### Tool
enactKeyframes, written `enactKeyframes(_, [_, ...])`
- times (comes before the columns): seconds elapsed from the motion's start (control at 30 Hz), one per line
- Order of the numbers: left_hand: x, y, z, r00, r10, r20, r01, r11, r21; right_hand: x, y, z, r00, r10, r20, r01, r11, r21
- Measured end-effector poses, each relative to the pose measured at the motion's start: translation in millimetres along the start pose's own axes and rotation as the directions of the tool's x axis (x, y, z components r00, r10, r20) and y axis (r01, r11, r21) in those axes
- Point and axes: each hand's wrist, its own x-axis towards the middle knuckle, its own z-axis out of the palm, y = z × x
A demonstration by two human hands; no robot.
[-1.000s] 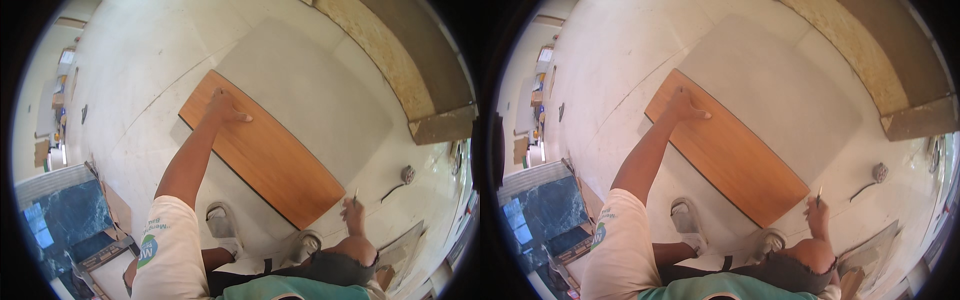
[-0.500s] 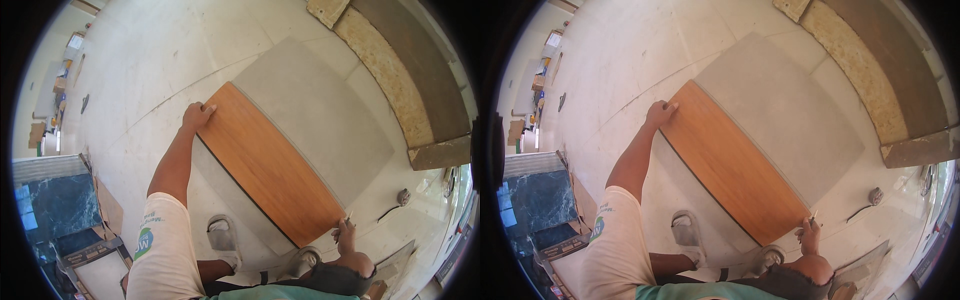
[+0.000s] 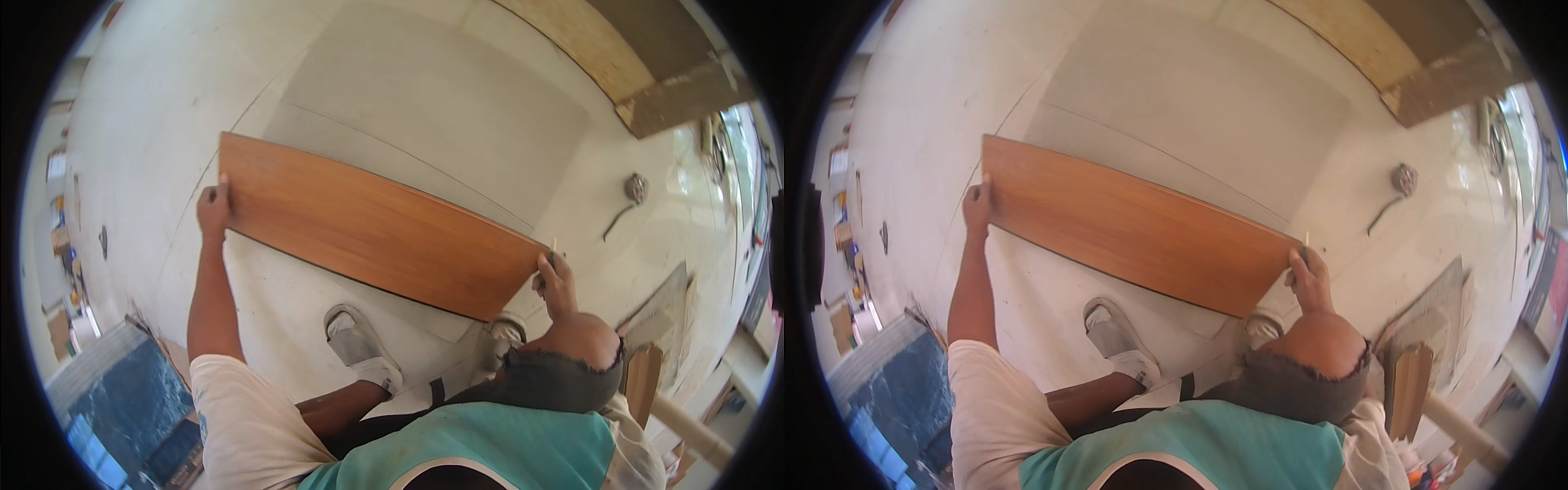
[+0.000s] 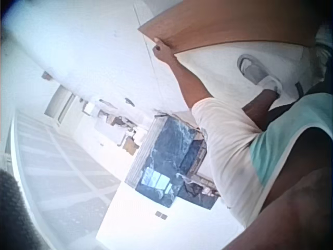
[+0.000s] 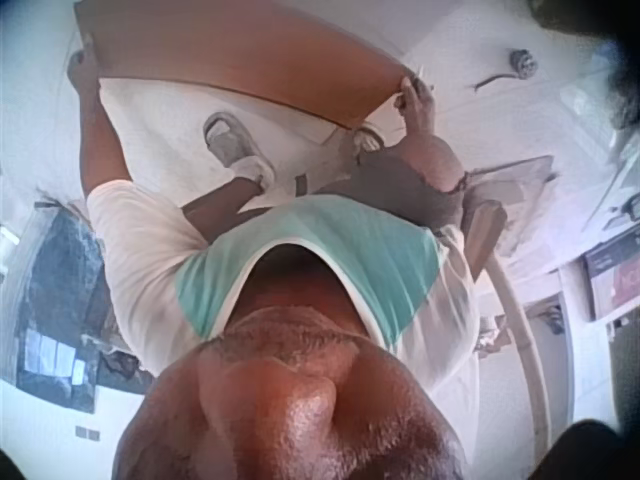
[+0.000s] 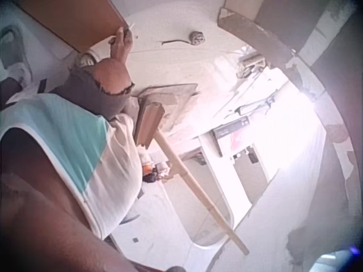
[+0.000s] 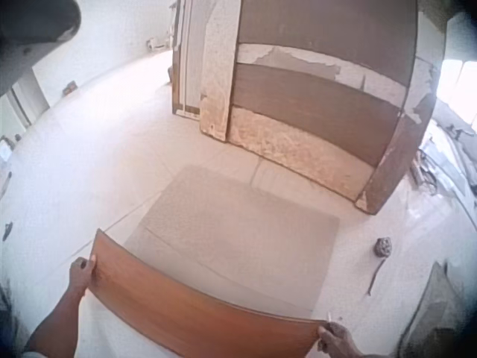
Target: The person measures a tile and a board using a tape measure and a pencil.
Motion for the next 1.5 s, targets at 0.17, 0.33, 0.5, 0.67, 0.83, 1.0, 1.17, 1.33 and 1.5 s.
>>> enactKeyframes(0.17, [-10,32,-47,0.991,-0.002,0.131,0.0,1.0,0.017,-18,1,-13,1.0,0.002,0.0,-0.002,0.991,0.132])
enactKeyframes(0.33, [-27,68,-109,0.946,0.056,0.319,-0.113,0.98,0.165,-20,1,-22,1.0,0.01,-0.02,-0.008,0.993,0.116])
enactKeyframes(0.5, [-42,107,-160,0.926,0.139,0.35,-0.224,0.95,0.215,-18,17,-25,0.998,-0.002,0.057,-0.001,0.999,0.048])
enactKeyframes(0.67, [-52,65,-159,0.983,0.071,0.17,-0.119,0.949,0.291,-28,26,-4,0.978,0.046,0.204,-0.041,0.999,-0.032])
enactKeyframes(0.83, [-54,13,-122,0.974,0.068,0.215,-0.119,0.965,0.235,-41,39,-1,0.982,0.087,0.165,-0.083,0.996,-0.035])
enactKeyframes(1.0, [-36,15,-81,0.97,0.093,0.225,-0.139,0.97,0.197,-45,51,1,0.989,0.107,0.098,-0.107,0.994,-0.006])
enactKeyframes(1.17, [2,14,-34,0.947,0.116,0.299,-0.162,0.977,0.136,-51,39,9,0.997,0.083,0.007,-0.083,0.996,0.028])
enactKeyframes(1.33, [26,13,12,0.914,0.231,0.333,-0.285,0.951,0.121,-44,43,6,0.992,0.118,-0.049,-0.112,0.988,0.105])
enactKeyframes(1.5, [43,2,27,0.92,0.205,0.333,-0.268,0.951,0.154,-15,40,18,0.98,0.126,-0.153,-0.112,0.989,0.1])
